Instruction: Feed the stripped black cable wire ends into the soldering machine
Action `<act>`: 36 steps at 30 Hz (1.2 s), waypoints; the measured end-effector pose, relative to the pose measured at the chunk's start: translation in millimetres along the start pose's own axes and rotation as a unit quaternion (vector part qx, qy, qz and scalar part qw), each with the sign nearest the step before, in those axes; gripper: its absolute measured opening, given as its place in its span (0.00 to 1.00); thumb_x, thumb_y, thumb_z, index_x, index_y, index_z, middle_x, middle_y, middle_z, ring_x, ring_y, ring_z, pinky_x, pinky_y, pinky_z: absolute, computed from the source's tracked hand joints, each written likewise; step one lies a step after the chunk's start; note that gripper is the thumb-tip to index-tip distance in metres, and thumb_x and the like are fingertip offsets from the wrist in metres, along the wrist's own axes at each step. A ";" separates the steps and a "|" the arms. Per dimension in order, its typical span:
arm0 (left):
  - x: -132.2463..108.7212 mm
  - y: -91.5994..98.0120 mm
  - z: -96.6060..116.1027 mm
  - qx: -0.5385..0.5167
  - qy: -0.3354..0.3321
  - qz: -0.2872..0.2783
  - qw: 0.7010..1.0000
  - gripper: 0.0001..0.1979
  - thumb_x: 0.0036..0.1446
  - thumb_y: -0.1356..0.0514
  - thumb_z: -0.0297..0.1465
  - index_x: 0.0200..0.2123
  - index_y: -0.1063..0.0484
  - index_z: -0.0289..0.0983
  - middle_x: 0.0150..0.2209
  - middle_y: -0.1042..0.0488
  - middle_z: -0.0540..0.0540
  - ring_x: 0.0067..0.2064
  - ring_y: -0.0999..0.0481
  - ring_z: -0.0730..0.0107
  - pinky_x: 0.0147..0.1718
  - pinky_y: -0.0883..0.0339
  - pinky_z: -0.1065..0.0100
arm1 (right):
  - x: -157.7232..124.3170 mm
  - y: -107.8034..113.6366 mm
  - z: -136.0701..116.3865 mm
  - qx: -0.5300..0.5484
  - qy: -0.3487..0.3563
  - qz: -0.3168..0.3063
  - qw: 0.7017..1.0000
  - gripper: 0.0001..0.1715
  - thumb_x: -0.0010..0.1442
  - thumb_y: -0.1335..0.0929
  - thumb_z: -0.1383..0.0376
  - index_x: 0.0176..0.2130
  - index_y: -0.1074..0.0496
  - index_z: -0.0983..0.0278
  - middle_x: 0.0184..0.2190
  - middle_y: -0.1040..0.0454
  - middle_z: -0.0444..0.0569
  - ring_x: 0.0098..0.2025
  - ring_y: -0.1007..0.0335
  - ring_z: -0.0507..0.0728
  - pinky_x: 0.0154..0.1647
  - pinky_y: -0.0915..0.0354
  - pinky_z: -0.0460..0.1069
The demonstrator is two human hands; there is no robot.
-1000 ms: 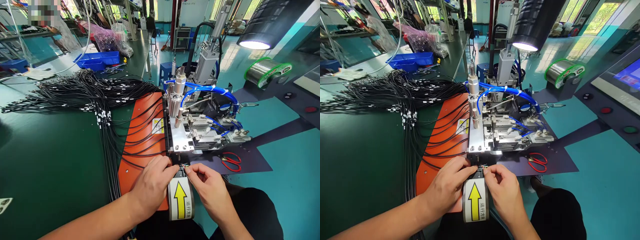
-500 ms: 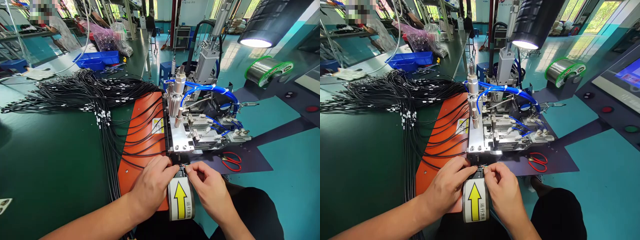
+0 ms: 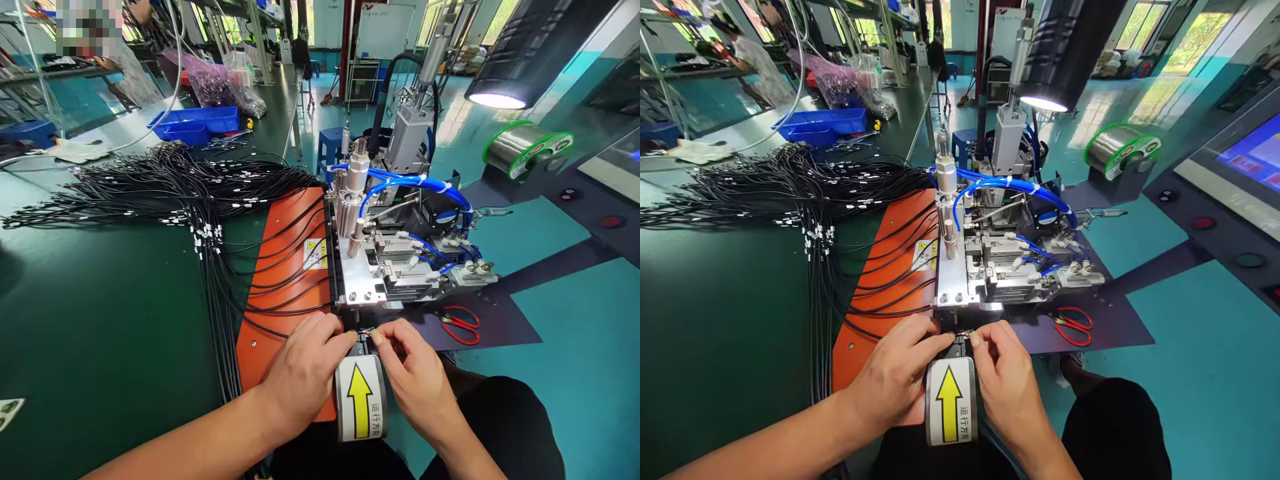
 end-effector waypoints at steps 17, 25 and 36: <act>-2.3 3.6 -3.1 -0.010 -0.005 -0.026 1.000 0.14 0.66 0.47 0.22 0.51 0.27 0.35 0.42 0.30 0.42 0.41 0.32 0.61 0.39 0.33 0.61 | 5.9 -13.8 -2.1 0.032 -0.077 0.020 0.996 0.21 0.67 0.38 0.47 0.35 0.31 0.61 0.29 0.29 0.43 0.30 0.35 0.54 0.31 0.40 0.47; 0.5 4.7 -2.5 -0.003 -0.014 -0.023 1.000 0.11 0.69 0.49 0.25 0.46 0.26 0.34 0.36 0.30 0.44 0.38 0.34 0.62 0.37 0.35 0.62 | 7.2 -15.3 -1.0 0.053 -0.090 0.015 0.994 0.22 0.68 0.39 0.48 0.33 0.32 0.61 0.26 0.32 0.43 0.29 0.38 0.54 0.29 0.42 0.47; -1.2 13.7 -2.9 -0.005 0.051 -0.021 0.998 0.13 0.70 0.51 0.25 0.39 0.27 0.35 0.34 0.31 0.45 0.37 0.35 0.62 0.37 0.39 0.62 | 9.8 -17.4 4.6 0.158 -0.127 -0.014 0.979 0.24 0.65 0.36 0.46 0.31 0.32 0.63 0.25 0.34 0.42 0.27 0.42 0.52 0.27 0.43 0.46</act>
Point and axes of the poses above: each hand's wrist, its own x-axis towards the middle knuckle, its own y-axis out of the back of the hand, z = x × y, the point moved 2 cm from there along x, towards the middle knuckle
